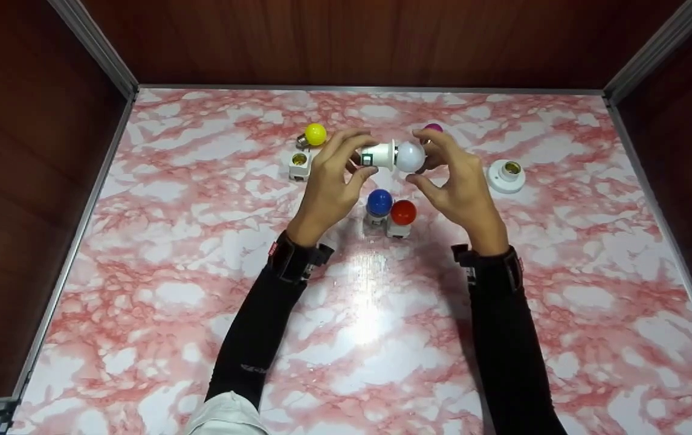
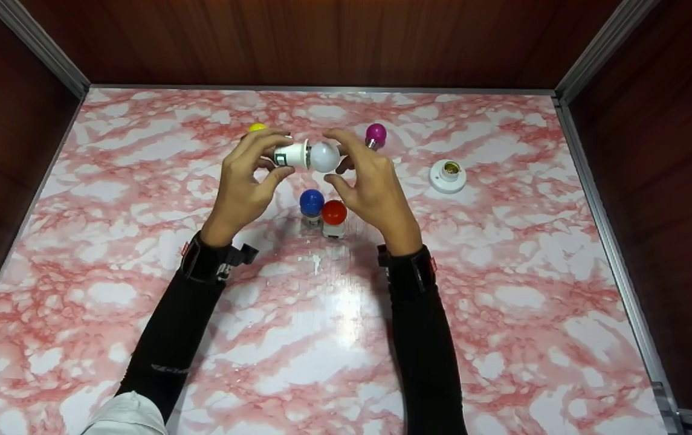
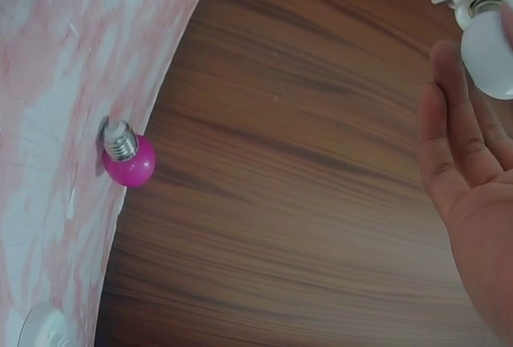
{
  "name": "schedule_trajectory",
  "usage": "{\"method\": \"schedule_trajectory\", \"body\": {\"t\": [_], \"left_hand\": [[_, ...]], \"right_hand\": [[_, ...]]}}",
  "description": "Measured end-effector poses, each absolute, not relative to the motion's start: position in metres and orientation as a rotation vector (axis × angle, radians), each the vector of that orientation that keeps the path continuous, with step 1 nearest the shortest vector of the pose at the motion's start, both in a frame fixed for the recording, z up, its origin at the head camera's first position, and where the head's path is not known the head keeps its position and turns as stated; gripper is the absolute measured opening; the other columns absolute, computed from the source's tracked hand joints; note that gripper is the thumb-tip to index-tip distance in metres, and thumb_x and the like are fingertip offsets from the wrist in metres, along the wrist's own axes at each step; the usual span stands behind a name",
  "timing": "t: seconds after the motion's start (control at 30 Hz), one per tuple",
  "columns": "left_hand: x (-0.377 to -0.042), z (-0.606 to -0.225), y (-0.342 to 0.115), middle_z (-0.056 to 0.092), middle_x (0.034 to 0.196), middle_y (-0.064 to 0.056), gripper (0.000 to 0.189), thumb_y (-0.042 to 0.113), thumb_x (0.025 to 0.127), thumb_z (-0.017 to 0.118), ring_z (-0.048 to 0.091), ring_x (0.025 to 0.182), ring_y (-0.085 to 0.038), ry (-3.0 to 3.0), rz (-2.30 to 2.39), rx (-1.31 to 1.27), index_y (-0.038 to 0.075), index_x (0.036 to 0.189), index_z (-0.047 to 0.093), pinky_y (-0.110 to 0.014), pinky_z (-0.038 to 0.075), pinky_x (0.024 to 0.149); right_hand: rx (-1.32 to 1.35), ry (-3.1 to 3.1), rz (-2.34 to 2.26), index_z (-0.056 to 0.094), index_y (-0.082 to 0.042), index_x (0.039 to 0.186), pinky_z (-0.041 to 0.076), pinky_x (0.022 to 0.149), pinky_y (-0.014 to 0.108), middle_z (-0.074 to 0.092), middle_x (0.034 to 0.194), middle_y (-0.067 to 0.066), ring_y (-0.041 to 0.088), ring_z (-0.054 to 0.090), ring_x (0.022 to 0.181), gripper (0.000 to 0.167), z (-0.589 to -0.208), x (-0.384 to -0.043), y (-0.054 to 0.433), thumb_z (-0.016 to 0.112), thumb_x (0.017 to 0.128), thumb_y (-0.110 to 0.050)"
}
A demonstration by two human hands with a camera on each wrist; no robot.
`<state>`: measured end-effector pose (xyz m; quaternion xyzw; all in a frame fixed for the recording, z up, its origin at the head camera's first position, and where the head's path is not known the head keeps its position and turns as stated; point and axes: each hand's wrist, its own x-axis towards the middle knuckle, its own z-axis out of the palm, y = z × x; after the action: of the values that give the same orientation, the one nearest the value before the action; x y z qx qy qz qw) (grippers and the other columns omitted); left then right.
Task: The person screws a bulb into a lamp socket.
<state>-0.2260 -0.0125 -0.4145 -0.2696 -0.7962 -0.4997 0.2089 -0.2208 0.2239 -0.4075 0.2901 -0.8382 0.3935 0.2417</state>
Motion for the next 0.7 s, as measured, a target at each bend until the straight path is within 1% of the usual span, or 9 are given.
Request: {"method": "schedule_trajectory", "body": {"t": [0.07,0.13,0.23,0.33,0.47,0.57,0.67,0.7], "left_hand": [[-0.2263,-0.4148,-0.0127,0.066,0.136,-0.023,0.037,0.011,0.097,0.076,0.070,0.095,-0.028,-2.216,-1.395,-0.749,-0.003,0.131,0.069,-0.037,0.064,0.080],[-0.2264,-0.4149,-0.0129,0.067,0.135,-0.021,0.037,0.013,0.097,0.075,0.070,0.096,-0.027,-2.220,-1.394,-0.749,-0.002,0.131,0.069,-0.034,0.063,0.081],[-0.2263,-0.4145,-0.0132,0.068,0.135,-0.019,0.038,0.014,0.098,0.075,0.070,0.096,-0.025,-2.227,-1.389,-0.753,-0.001,0.132,0.068,-0.027,0.062,0.081],[-0.2258,-0.4142,-0.0138,0.068,0.134,-0.019,0.038,0.014,0.098,0.074,0.070,0.096,-0.025,-2.227,-1.398,-0.759,-0.001,0.132,0.068,-0.025,0.061,0.081],[-0.2256,-0.4141,-0.0143,0.069,0.134,-0.019,0.038,0.014,0.098,0.074,0.070,0.096,-0.026,-2.224,-1.412,-0.766,-0.002,0.132,0.068,-0.025,0.062,0.082],[-0.2259,-0.4145,-0.0144,0.069,0.134,-0.019,0.038,0.014,0.098,0.074,0.070,0.095,-0.026,-2.222,-1.411,-0.771,-0.002,0.132,0.068,-0.026,0.062,0.081],[-0.2262,-0.4148,-0.0145,0.069,0.134,-0.020,0.038,0.013,0.098,0.074,0.070,0.096,-0.026,-2.220,-1.409,-0.772,-0.002,0.132,0.068,-0.026,0.062,0.082],[-0.2263,-0.4149,-0.0146,0.068,0.135,-0.020,0.038,0.013,0.098,0.074,0.070,0.096,-0.026,-2.222,-1.408,-0.772,-0.002,0.132,0.068,-0.026,0.062,0.082]], "right_hand": [[0.779,-2.286,1.050,0.061,-0.005,0.135,0.063,0.083,0.027,0.082,0.108,0.018,0.029,0.079,0.084,0.054,-0.4073,-0.2205,0.2235,0.085,0.087,-0.003],[0.764,-2.277,1.032,0.065,-0.004,0.131,0.063,0.082,0.027,0.082,0.107,0.016,0.028,0.079,0.083,0.047,-0.4070,-0.2201,0.2229,0.084,0.088,-0.002],[0.746,-2.259,1.044,0.070,-0.003,0.127,0.061,0.084,0.020,0.082,0.108,0.015,0.028,0.080,0.084,0.042,-0.4073,-0.2200,0.2225,0.084,0.088,-0.001],[0.758,-2.224,1.085,0.072,-0.002,0.126,0.059,0.090,0.013,0.081,0.114,0.016,0.030,0.080,0.090,0.042,-0.4073,-0.2199,0.2221,0.085,0.086,0.000],[0.798,-2.164,1.131,0.073,0.002,0.126,0.059,0.096,0.014,0.078,0.120,0.019,0.032,0.077,0.100,0.043,-0.4066,-0.2202,0.2213,0.086,0.084,0.001],[0.810,-2.143,1.134,0.072,0.003,0.126,0.058,0.096,0.014,0.077,0.119,0.020,0.033,0.076,0.100,0.044,-0.4066,-0.2206,0.2209,0.086,0.084,0.002],[0.809,-2.145,1.115,0.072,0.003,0.125,0.057,0.095,0.012,0.078,0.117,0.020,0.033,0.077,0.096,0.045,-0.4071,-0.2209,0.2212,0.087,0.083,0.002],[0.809,-2.147,1.109,0.072,0.003,0.125,0.058,0.095,0.014,0.078,0.116,0.020,0.033,0.077,0.095,0.044,-0.4072,-0.2209,0.2212,0.087,0.083,0.002]]}}
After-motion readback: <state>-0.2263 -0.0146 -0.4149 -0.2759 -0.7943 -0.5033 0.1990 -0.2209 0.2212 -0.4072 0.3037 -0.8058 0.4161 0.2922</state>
